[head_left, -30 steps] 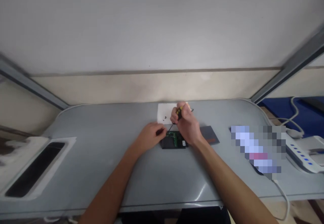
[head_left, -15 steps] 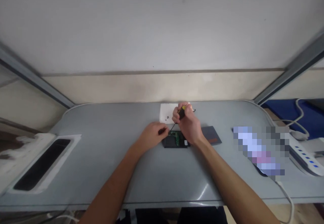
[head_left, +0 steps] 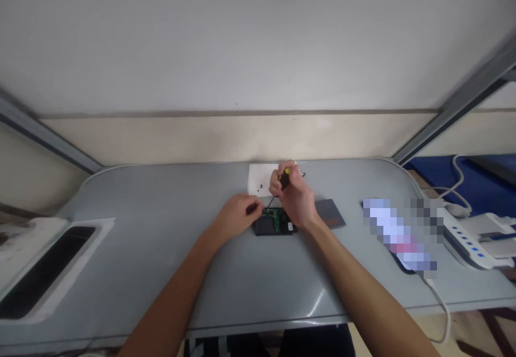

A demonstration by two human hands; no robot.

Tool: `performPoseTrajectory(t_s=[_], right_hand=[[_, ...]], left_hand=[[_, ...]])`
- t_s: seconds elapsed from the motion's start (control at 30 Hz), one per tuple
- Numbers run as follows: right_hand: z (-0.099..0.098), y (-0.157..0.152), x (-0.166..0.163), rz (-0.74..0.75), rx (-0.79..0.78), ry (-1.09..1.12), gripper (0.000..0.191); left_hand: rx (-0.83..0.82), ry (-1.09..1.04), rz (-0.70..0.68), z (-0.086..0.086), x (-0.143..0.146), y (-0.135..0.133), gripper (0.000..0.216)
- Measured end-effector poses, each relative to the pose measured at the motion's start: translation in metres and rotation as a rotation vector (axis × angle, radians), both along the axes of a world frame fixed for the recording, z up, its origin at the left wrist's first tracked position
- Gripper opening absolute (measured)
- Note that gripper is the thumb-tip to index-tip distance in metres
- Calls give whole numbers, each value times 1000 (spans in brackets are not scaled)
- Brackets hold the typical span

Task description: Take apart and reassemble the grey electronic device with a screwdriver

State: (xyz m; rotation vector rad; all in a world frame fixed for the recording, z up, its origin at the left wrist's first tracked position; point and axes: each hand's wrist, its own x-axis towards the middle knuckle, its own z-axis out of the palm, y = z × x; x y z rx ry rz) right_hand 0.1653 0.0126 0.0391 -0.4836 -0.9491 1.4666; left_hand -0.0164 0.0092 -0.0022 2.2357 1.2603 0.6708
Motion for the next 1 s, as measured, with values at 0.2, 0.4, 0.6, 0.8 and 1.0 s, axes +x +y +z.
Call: performPoseTrajectory(t_s=[0.2, 0.4, 0.6, 0.8, 1.0], right_hand=[[1, -1, 1, 11, 33, 35, 35], [-1, -3, -3, 46, 39, 86, 33], [0, -2, -1, 19, 26, 57, 35], [-2, -1, -2, 36, 46, 89, 34], [-2, 0, -2, 44, 45, 86, 35]], left_hand=[[-5, 0, 7, 0, 0, 1, 20], [-3, 9, -3, -2, -2, 1, 20], [-15, 9, -5, -1, -2, 2, 21], [-18, 18, 9, 0, 0, 1, 22], [-19, 2, -5, 2, -1, 0, 22]])
